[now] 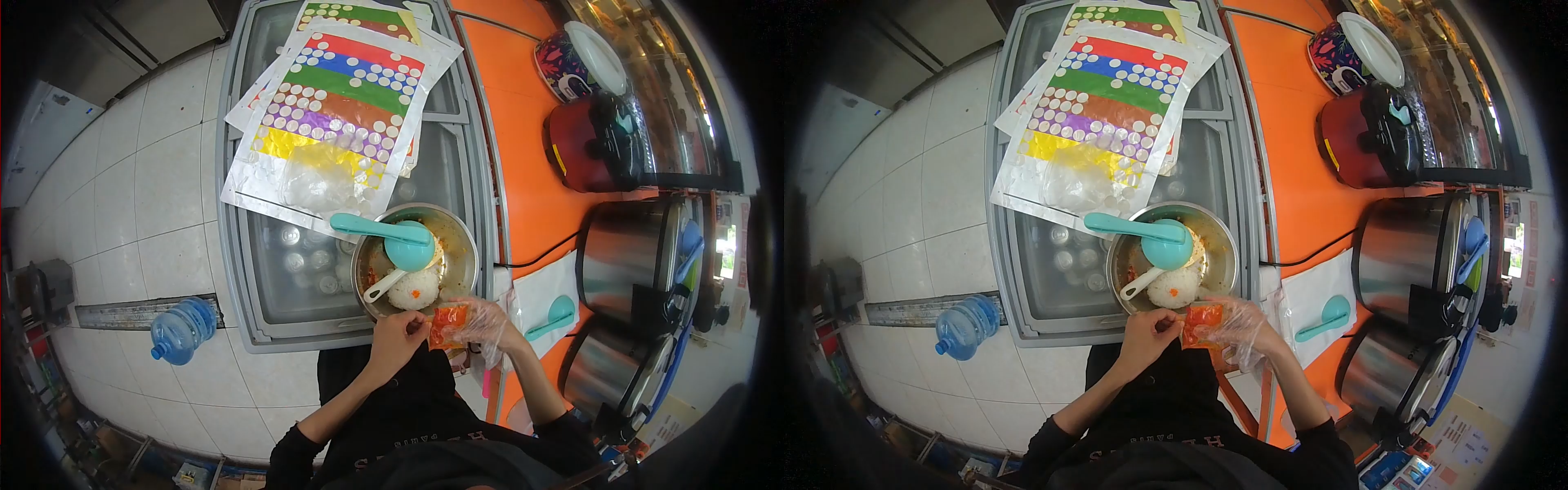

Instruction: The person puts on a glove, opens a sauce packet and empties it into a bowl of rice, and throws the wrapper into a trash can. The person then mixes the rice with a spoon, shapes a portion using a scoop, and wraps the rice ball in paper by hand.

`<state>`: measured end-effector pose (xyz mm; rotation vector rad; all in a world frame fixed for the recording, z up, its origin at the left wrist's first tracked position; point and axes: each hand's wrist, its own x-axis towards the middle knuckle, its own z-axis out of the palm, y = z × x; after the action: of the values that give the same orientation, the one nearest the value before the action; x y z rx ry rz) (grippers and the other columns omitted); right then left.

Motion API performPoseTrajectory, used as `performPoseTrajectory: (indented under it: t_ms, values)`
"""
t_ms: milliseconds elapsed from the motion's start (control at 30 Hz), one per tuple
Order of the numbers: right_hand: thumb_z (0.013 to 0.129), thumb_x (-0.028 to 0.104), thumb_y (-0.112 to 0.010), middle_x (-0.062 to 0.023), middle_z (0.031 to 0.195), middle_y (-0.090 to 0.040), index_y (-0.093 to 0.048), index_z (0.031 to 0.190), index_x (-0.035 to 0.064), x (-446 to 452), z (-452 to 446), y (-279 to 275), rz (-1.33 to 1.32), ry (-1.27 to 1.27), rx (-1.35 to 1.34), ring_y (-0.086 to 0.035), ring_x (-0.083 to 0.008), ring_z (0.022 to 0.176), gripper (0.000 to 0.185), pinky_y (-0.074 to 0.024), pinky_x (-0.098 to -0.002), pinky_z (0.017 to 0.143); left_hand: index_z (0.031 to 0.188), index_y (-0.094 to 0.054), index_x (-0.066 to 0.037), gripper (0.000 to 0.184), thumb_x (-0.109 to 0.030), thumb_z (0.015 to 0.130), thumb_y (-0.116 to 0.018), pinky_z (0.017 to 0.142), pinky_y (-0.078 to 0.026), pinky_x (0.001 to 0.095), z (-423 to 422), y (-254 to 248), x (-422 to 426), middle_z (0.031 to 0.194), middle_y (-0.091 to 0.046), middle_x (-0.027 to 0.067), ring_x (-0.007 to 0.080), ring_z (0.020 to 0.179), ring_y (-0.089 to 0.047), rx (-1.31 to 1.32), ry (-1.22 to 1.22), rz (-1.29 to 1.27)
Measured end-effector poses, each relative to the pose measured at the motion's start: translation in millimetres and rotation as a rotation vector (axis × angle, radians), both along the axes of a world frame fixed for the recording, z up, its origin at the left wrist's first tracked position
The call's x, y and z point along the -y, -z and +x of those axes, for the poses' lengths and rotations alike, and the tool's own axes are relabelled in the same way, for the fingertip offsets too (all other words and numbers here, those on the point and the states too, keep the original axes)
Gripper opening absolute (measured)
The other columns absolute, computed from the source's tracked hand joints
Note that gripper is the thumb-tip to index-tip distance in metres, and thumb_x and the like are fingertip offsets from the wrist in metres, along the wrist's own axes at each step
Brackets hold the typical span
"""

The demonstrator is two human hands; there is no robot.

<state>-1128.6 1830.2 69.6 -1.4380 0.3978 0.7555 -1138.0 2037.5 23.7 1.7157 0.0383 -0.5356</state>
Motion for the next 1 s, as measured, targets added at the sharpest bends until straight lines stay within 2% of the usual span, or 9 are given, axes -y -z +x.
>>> performPoseTrajectory:
  t_ms: [133, 200, 233, 300, 533, 633, 700, 900, 1000]
  values:
    - [0.067, 0.009, -0.081, -0.008, 0.102, -0.066, -0.06, 0.112, -0.0001, 25, 24, -2, 0.005, -0.185, -0.036, -0.064, -0.013, 0.077, 0.051, -0.0525, -0.0257, 0.071, 0.085, -0.067, -0.001, 0.016, -0.015, 0.078, -0.067, 0.055, -0.048, 0.0311, 4, -3, -2, 0.07, -0.066, 0.0109, 0.0207, 0.056, -0.063, 0.007, 0.091, 0.016]
    - [0.059, 0.021, -0.084, -0.0067, 0.085, -0.066, -0.063, 0.107, 0.0054, 36, 33, 13, -0.181, -0.664, 0.41, -0.064, -0.0158, 0.075, 0.054, -0.0505, -0.0329, 0.066, 0.084, -0.067, -0.001, 0.016, -0.015, 0.078, -0.067, 0.056, -0.049, 0.0309, 7, -4, -4, 0.07, -0.067, 0.0107, 0.0206, 0.057, -0.063, -0.01, 0.103, 0.013]
    - [0.059, 0.021, -0.084, -0.0067, 0.085, -0.066, -0.063, 0.107, 0.0054, 37, 37, 17, -0.183, -0.661, 0.408, -0.064, -0.0158, 0.075, 0.054, -0.0505, -0.0329, 0.066, 0.084, -0.067, -0.001, 0.016, -0.015, 0.078, -0.067, 0.057, -0.049, 0.0307, 7, -4, -3, 0.071, -0.067, 0.0105, 0.0205, 0.058, -0.064, -0.025, 0.114, 0.01]
    - [0.053, 0.032, -0.085, -0.0114, 0.078, -0.063, -0.062, 0.095, 0.0035, 35, 43, 25, -0.485, -1.067, 0.361, -0.062, -0.0235, 0.072, 0.056, -0.0477, -0.0359, 0.064, 0.084, -0.067, -0.001, 0.016, -0.016, 0.078, -0.067, 0.058, -0.05, 0.0304, 8, -2, -2, 0.071, -0.067, 0.0106, 0.0205, 0.06, -0.065, -0.026, 0.12, -0.018]
    - [0.057, 0.033, -0.082, -0.0151, 0.072, -0.06, -0.058, 0.078, -0.0018, 28, 38, 49, -0.164, -1.014, 0.122, -0.059, -0.0277, 0.07, 0.047, -0.0444, -0.0356, 0.063, 0.085, -0.067, 0.001, 0.018, -0.016, 0.079, -0.066, 0.063, -0.052, 0.0296, 7, 7, -4, 0.073, -0.068, 0.0123, 0.0217, 0.065, -0.067, -0.112, 0.126, -0.098]
    - [0.063, 0.032, -0.079, -0.013, 0.064, -0.061, -0.06, 0.07, -0.0017, 30, 32, 55, -0.297, -1.046, 0.349, -0.058, -0.0231, 0.06, 0.039, -0.0439, -0.0343, 0.057, 0.085, -0.067, 0.001, 0.019, -0.017, 0.078, -0.066, 0.064, -0.052, 0.0295, 7, 10, -4, 0.074, -0.068, 0.0129, 0.0214, 0.066, -0.067, -0.109, 0.108, -0.08]
    - [0.074, 0.036, -0.073, -0.0084, 0.055, -0.06, -0.061, 0.065, -0.0001, 19, 40, 37, 0.1, -0.849, -0.018, -0.055, -0.0175, 0.051, 0.039, -0.0423, -0.0314, 0.051, 0.086, -0.067, 0.001, 0.019, -0.017, 0.078, -0.066, 0.064, -0.052, 0.0295, 8, 13, -5, 0.074, -0.068, 0.013, 0.0213, 0.066, -0.067, -0.114, 0.112, -0.067]
    - [0.083, 0.043, -0.066, -0.0013, 0.055, -0.058, -0.064, 0.078, 0.0038, 12, 43, 33, -0.142, -0.766, -0.419, -0.05, -0.0084, 0.048, 0.04, -0.0328, -0.0234, 0.043, 0.086, -0.067, 0.0, 0.019, -0.016, 0.078, -0.066, 0.065, -0.052, 0.0295, 17, 20, -9, 0.075, -0.068, 0.0126, 0.0202, 0.068, -0.067, -0.187, 0.125, -0.082]
    - [0.082, 0.04, -0.068, -0.0024, 0.06, -0.061, -0.065, 0.085, 0.0024, 6, 50, 21, -0.063, -0.645, -0.354, -0.054, -0.0087, 0.05, 0.038, -0.0395, -0.0236, 0.044, 0.086, -0.067, 0.001, 0.019, -0.016, 0.078, -0.067, 0.065, -0.052, 0.0295, 18, 24, -9, 0.075, -0.068, 0.0123, 0.0196, 0.069, -0.067, -0.236, 0.129, -0.114]
